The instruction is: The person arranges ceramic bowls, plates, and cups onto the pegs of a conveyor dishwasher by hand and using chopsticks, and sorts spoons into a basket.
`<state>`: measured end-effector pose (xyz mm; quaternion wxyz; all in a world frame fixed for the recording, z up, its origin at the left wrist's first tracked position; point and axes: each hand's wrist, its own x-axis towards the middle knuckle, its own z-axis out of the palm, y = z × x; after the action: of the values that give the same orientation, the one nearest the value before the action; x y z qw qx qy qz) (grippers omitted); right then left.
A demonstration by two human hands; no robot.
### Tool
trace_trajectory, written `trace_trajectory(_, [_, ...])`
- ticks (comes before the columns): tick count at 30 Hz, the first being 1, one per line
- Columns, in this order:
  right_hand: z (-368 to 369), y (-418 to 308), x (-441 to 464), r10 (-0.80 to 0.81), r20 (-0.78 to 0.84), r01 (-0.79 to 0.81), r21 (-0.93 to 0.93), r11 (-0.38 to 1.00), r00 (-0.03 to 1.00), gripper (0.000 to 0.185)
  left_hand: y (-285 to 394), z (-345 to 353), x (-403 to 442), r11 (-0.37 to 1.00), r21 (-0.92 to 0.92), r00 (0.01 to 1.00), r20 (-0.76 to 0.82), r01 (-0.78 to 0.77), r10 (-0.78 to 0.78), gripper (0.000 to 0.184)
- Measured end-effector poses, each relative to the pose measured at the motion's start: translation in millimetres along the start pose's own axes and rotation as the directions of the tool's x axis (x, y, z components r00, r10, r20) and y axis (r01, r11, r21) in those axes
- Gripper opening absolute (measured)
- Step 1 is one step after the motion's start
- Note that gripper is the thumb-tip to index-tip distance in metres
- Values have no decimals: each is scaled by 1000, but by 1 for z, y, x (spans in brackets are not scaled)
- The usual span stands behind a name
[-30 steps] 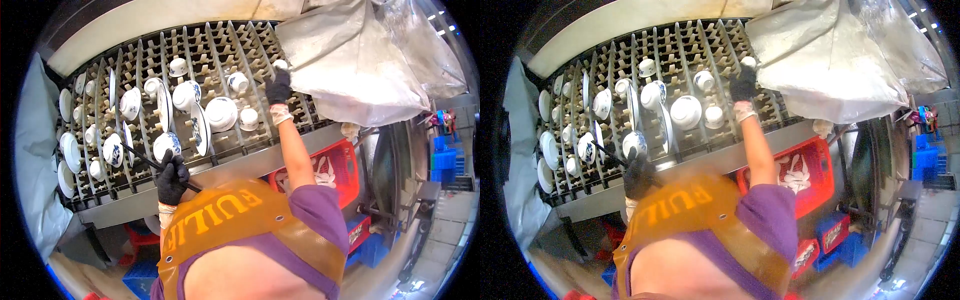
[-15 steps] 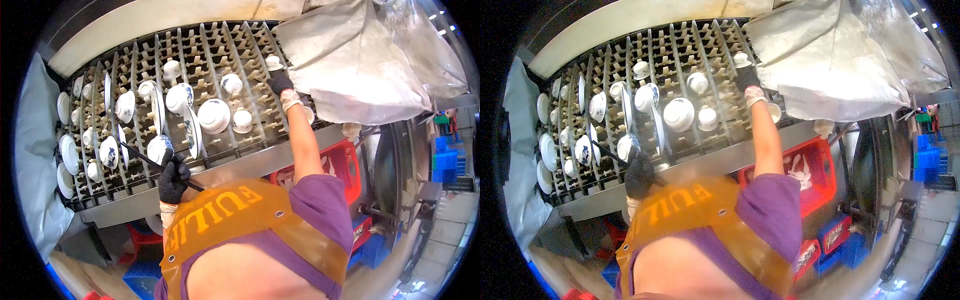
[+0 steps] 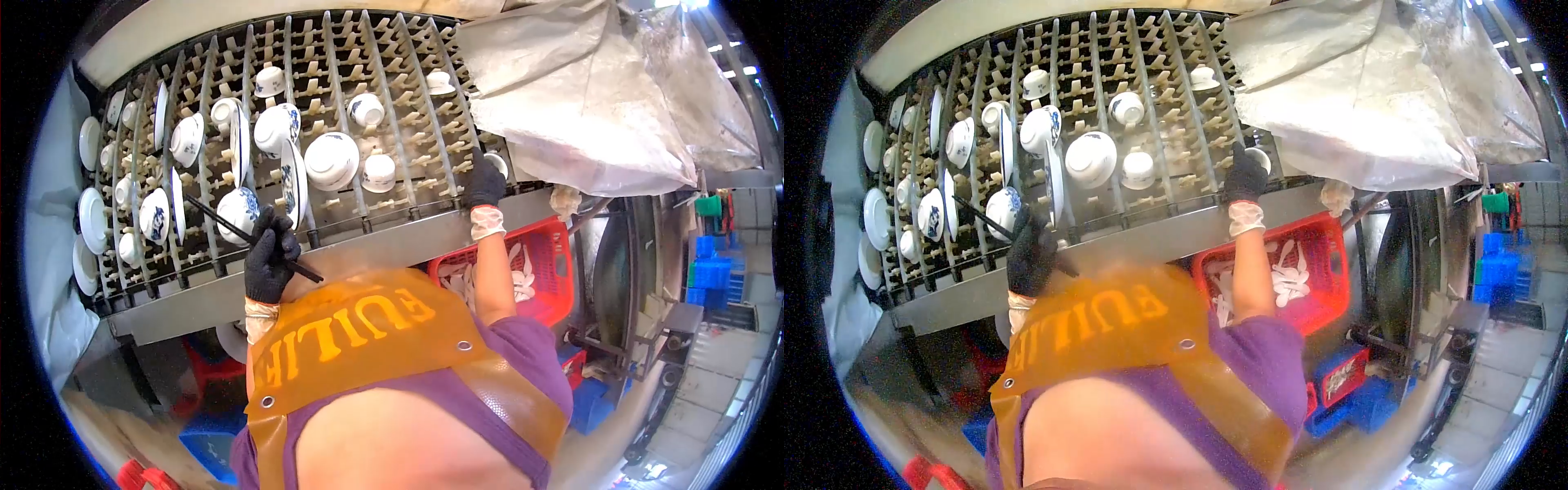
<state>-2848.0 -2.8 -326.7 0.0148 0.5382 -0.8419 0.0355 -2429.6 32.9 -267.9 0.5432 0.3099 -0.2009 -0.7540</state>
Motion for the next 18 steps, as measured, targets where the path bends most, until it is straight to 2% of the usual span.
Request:
trace_trajectory(2, [0, 2, 5, -35, -153, 90, 371, 924, 988, 38, -2, 2, 2, 1000, 27, 1000, 29, 0, 0, 38])
trace_trajectory(3, [-23, -16, 5, -8, -133, 82, 562, 823, 991, 37, -4, 1, 3, 1000, 26, 999, 42, -13, 12, 39])
trace_trajectory(4, [-32, -29, 8, -7, -131, 80, 563, 823, 991, 37, -5, 3, 4, 1000, 27, 999, 40, -11, 10, 39])
trace_trajectory(6, [-37, -49, 17, -140, -137, 182, 906, 383, 981, 34, -6, 6, 4, 999, -23, 995, 96, 38, -36, 39])
trace_trajectory(8, [-17, -58, 37, -202, -90, 141, 957, 254, 975, 35, -9, 7, 5, 999, -28, 996, 84, 35, -33, 38])
trace_trajectory(9, [-2, -61, 50, -212, 61, -50, 997, 59, 975, 35, -12, 5, 6, 995, -70, 995, 72, 70, -65, 38])
trace_trajectory(10, [34, -54, 74, -220, -108, 196, 879, 435, 969, 31, -13, 3, 8, 989, -112, 994, 62, 102, -95, 37])
trace_trajectory(11, [30, -53, 78, -218, -190, 289, 627, 723, 957, 29, -16, 0, 9, 990, -108, 995, 64, 89, -82, 37])
trace_trajectory(12, [23, -55, 84, -244, -275, 320, 281, 905, 930, 27, -20, -2, 11, 986, -149, 991, 121, 76, -58, 37])
trace_trajectory(13, [-1, -64, 87, -142, -227, 228, 416, 880, 963, 25, -22, -1, 13, 979, -193, 984, 178, 65, -30, 37])
trace_trajectory(14, [-7, -69, 99, -152, -240, 243, 416, 876, 959, 25, -22, 2, 14, 979, -196, 983, 182, 49, -13, 37])
trace_trajectory(16, [-10, -73, 121, -237, -283, 333, 367, 869, 929, 26, -24, 9, 11, 974, -224, 995, 100, 37, -15, 37])
trace_trajectory(17, [-4, -69, 138, -334, -384, 479, 389, 787, 861, 30, -27, 4, 14, 967, -251, 983, 181, 34, 12, 37])
trace_trajectory(18, [1, -71, 153, -321, -318, 427, 364, 828, 892, 34, -28, 3, 15, 967, -251, 983, 182, 34, 12, 37])
